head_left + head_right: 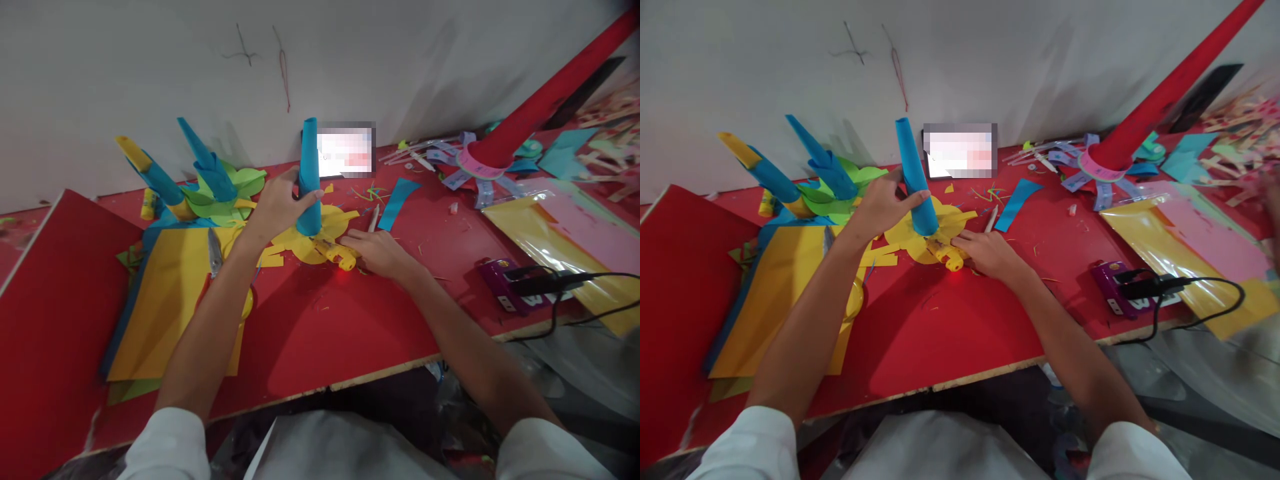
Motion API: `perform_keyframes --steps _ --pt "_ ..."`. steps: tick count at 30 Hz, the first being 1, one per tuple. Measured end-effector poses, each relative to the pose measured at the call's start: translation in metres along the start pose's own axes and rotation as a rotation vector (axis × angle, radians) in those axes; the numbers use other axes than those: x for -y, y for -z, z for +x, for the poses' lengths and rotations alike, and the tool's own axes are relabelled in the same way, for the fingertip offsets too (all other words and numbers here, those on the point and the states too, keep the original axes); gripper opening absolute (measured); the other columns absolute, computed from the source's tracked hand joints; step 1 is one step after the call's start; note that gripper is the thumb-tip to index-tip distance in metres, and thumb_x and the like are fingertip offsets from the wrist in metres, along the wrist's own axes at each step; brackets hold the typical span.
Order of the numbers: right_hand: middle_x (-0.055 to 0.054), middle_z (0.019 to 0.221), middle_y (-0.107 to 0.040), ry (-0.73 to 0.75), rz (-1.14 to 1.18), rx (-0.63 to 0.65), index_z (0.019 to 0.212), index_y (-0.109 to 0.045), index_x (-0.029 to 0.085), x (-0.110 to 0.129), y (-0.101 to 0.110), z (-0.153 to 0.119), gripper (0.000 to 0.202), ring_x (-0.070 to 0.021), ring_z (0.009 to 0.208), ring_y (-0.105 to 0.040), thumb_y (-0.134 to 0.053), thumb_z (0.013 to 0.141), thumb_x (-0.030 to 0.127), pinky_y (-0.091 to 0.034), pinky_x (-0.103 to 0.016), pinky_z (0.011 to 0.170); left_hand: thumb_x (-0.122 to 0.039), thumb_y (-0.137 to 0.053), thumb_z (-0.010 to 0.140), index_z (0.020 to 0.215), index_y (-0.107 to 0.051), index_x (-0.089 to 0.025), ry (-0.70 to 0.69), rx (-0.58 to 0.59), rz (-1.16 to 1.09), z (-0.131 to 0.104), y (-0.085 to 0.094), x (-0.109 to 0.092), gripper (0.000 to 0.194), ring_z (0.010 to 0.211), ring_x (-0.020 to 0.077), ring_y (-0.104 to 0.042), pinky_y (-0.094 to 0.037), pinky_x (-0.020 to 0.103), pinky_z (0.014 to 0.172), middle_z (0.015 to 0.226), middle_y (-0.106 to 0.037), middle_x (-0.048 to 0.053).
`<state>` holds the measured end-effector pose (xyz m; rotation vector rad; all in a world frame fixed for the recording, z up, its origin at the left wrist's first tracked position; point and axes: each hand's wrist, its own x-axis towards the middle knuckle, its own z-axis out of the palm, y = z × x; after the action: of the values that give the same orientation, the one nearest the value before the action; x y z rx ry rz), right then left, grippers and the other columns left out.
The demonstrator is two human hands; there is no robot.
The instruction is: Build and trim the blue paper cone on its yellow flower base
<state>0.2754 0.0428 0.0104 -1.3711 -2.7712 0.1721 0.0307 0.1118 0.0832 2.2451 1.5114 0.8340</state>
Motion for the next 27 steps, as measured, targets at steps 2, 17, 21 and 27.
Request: perform_keyframes --steps 2,17,21,27 --pt "-0.009 0.118 -0.073 -0.001 -0.004 0.003 0.123 -0.065 0.02 0.001 0.0 0.001 0.034 -0.0224 0.094 -0.069 -0.06 0.09 0.013 -0.018 -0.033 0.058 -0.048 -0.072 0.091 0.096 -0.06 -0.023 0.003 0.001 0.0 0.0 0.0 -0.001 0.028 0.081 0.0222 -0.064 -0.051 0.038 0.081 0.086 -0.067 0.004" --pt "-0.01 0.109 -0.074 -0.034 -0.029 0.038 0.109 -0.065 0.018 0.004 -0.002 0.003 0.021 -0.0221 0.09 -0.068 -0.056 0.092 0.011 -0.015 -0.034 0.058 -0.047 -0.071 0.091 0.097 -0.06 -0.024 0.002 0.005 0.001 0.0 0.0 -0.001 0.026 0.08 0.0225 -0.063 -0.05 0.038 0.079 0.086 -0.068 0.004" --pt "-0.009 0.106 -0.075 -0.034 -0.01 0.048 0.105 -0.065 0.019 0.001 -0.001 0.002 0.018 -0.0218 0.09 -0.067 -0.055 0.092 0.011 -0.017 -0.033 0.059 -0.046 -0.072 0.091 0.096 -0.061 -0.023 0.014 0.005 0.002 0.0 0.001 -0.002 0.026 0.079 0.0226 -0.063 -0.049 0.038 0.079 0.085 -0.066 0.004" --pt "-0.008 0.107 -0.075 -0.034 -0.005 0.046 0.101 -0.063 0.019 -0.007 -0.002 -0.001 0.016 -0.0209 0.088 -0.067 -0.055 0.09 0.01 -0.017 -0.033 0.06 -0.045 -0.072 0.091 0.094 -0.062 -0.022 0.011 0.003 0.004 0.0 0.001 -0.003 0.025 0.08 0.0221 -0.062 -0.051 0.038 0.081 0.086 -0.066 0.004"
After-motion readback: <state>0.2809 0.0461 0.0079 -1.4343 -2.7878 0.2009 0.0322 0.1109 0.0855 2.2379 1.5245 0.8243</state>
